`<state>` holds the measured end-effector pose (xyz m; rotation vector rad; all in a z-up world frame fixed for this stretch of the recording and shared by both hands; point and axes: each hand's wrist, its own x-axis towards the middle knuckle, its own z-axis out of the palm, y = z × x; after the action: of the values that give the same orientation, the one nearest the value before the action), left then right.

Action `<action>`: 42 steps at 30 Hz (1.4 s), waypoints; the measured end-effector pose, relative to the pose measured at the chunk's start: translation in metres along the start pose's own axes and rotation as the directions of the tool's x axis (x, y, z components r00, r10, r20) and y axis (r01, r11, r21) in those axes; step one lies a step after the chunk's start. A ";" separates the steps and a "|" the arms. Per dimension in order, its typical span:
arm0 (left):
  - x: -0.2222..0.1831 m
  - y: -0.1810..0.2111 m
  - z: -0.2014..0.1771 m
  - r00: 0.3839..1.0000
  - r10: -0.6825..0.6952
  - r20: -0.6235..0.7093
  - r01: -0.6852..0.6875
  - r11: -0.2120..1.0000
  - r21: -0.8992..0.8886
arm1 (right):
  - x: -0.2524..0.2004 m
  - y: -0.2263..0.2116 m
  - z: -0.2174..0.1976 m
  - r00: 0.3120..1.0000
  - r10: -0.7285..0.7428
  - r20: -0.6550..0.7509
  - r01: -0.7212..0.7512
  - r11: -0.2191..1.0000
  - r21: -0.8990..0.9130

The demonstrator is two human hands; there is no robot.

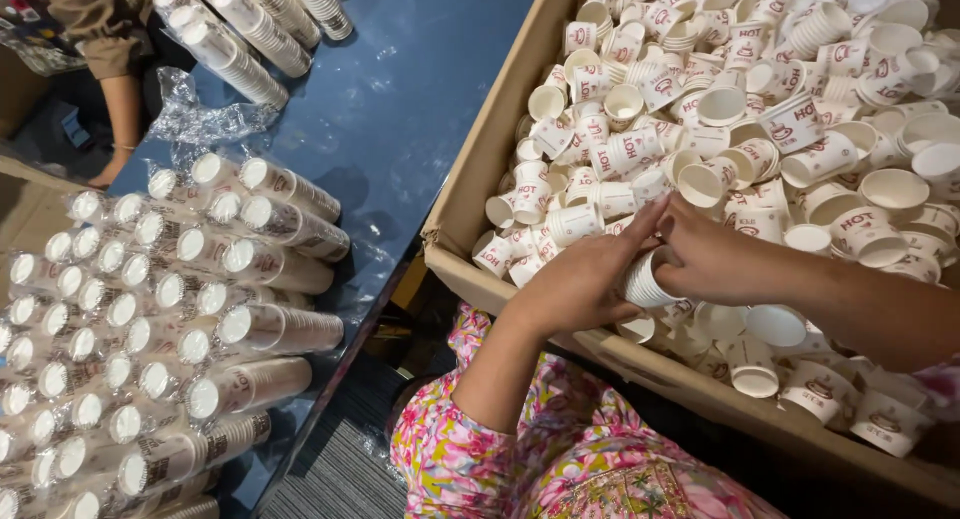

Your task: Stack paper cups and place them into plastic sleeves for packaging.

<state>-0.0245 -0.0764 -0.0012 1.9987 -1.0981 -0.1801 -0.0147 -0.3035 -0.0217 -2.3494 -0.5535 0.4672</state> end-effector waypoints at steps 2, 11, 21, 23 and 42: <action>-0.003 0.000 -0.004 1.000 0.018 -0.005 -0.018 0.999 -0.050 | 0.002 -0.011 -0.017 0.994 0.071 0.077 -0.076 0.995 0.061; -0.009 -0.001 -0.009 0.885 -0.330 -0.329 0.231 0.923 -0.307 | 0.009 0.030 -0.068 0.933 0.272 -0.235 -0.317 0.930 -0.186; -0.004 -0.003 -0.010 0.923 -0.306 -0.233 0.252 0.939 -0.234 | -0.019 -0.006 -0.077 0.872 0.076 -0.483 0.056 0.966 0.252; -0.005 -0.003 -0.009 0.939 -0.300 -0.170 0.253 0.935 -0.250 | -0.018 -0.010 -0.064 0.910 0.069 -0.409 0.084 0.936 0.343; -0.008 0.001 -0.011 0.985 -0.100 -0.140 0.084 0.990 -0.112 | -0.013 -0.005 -0.077 0.963 0.123 -0.238 -0.134 0.990 -0.033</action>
<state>-0.0246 -0.0640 0.0052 1.9365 -0.8866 -0.1353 0.0090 -0.3473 0.0386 -2.4536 -0.3051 0.2284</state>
